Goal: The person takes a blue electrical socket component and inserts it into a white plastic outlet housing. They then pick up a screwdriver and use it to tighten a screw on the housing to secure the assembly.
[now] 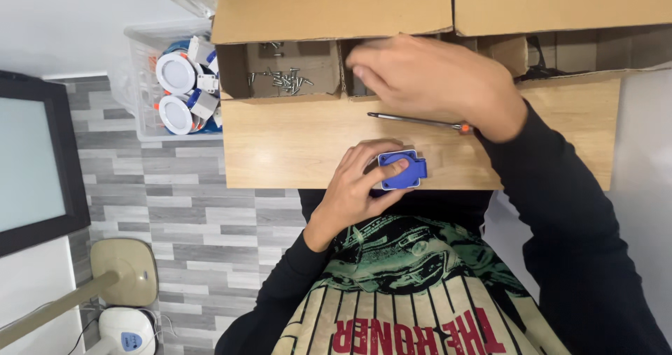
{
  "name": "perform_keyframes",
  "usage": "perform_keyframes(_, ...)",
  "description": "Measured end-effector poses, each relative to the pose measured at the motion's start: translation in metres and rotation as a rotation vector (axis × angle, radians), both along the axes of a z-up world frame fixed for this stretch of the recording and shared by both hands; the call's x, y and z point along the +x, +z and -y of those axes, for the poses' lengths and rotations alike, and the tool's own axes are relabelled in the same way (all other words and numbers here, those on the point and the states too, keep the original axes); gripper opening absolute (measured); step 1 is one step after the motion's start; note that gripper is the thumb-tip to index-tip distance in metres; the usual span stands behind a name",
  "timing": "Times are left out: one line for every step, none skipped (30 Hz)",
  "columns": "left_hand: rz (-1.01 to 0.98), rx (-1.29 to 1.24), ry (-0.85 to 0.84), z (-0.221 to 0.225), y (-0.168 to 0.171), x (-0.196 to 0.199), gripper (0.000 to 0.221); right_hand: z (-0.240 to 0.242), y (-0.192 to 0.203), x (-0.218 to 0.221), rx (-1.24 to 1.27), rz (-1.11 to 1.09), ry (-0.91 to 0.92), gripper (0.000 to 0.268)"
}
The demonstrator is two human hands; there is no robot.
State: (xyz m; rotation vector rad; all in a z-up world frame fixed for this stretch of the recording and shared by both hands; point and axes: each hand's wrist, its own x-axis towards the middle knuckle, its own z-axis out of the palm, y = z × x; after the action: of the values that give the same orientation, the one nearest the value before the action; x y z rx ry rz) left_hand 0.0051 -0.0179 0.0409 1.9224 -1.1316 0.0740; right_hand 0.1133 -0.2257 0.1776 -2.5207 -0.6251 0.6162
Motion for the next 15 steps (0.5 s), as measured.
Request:
perform_keyframes(-0.031,-0.031,0.005,0.001,0.000,-0.001,0.051,-0.004,0.003,0.003,-0.056,-0.063,-0.027,0.037)
perform_keyframes(-0.060,-0.064,0.006,0.002,0.000,0.000,0.045,-0.007,0.007,0.007,-0.115,-0.125,-0.057,0.034)
perform_keyframes(-0.059,-0.064,0.007,0.003,0.000,-0.001,0.045,-0.008,-0.006,0.014,-0.115,-0.124,-0.056,0.034)
perform_keyframes(-0.072,-0.074,0.016,0.003,0.001,-0.001,0.046,-0.008,-0.018,0.021,-0.155,-0.162,-0.091,0.035)
perform_keyframes(-0.085,-0.083,0.025,0.004,0.001,-0.002,0.048,-0.009,-0.030,0.028,-0.196,-0.200,-0.127,0.052)
perform_keyframes(-0.084,-0.083,0.024,0.004,0.001,-0.002,0.048,-0.010,-0.034,0.034,-0.195,-0.199,-0.128,0.052)
perform_keyframes(-0.086,-0.087,0.024,0.004,0.000,-0.001,0.048,-0.011,-0.038,0.040,-0.268,-0.261,-0.152,0.055)
perform_keyframes(-0.093,-0.089,0.024,0.003,0.000,-0.002,0.048,-0.012,-0.044,0.045,-0.338,-0.329,-0.178,0.060)
perform_keyframes(-0.098,-0.087,0.022,0.003,-0.001,-0.003,0.048,-0.016,-0.051,0.048,-0.337,-0.334,-0.179,0.060)
perform_keyframes(-0.098,-0.089,0.022,0.003,-0.002,-0.002,0.049,-0.017,-0.059,0.051,-0.323,-0.348,-0.179,0.056)
perform_keyframes(-0.097,-0.091,0.021,0.004,-0.003,-0.002,0.049,-0.019,-0.066,0.054,-0.310,-0.362,-0.180,0.053)
perform_keyframes(-0.101,-0.095,0.013,0.003,-0.006,-0.002,0.049,-0.016,-0.078,0.052,-0.313,-0.366,-0.188,0.053)
perform_keyframes(-0.088,-0.085,0.022,0.003,-0.009,-0.002,0.051,-0.012,-0.090,0.050,-0.292,-0.169,-0.151,0.036)
perform_keyframes(-0.079,-0.073,0.030,0.003,-0.012,-0.003,0.053,-0.009,-0.103,0.046,-0.269,0.023,-0.111,0.025)
perform_keyframes(-0.086,-0.076,0.021,0.007,-0.011,-0.003,0.053,-0.006,-0.103,0.043,-0.273,0.016,-0.119,0.025)
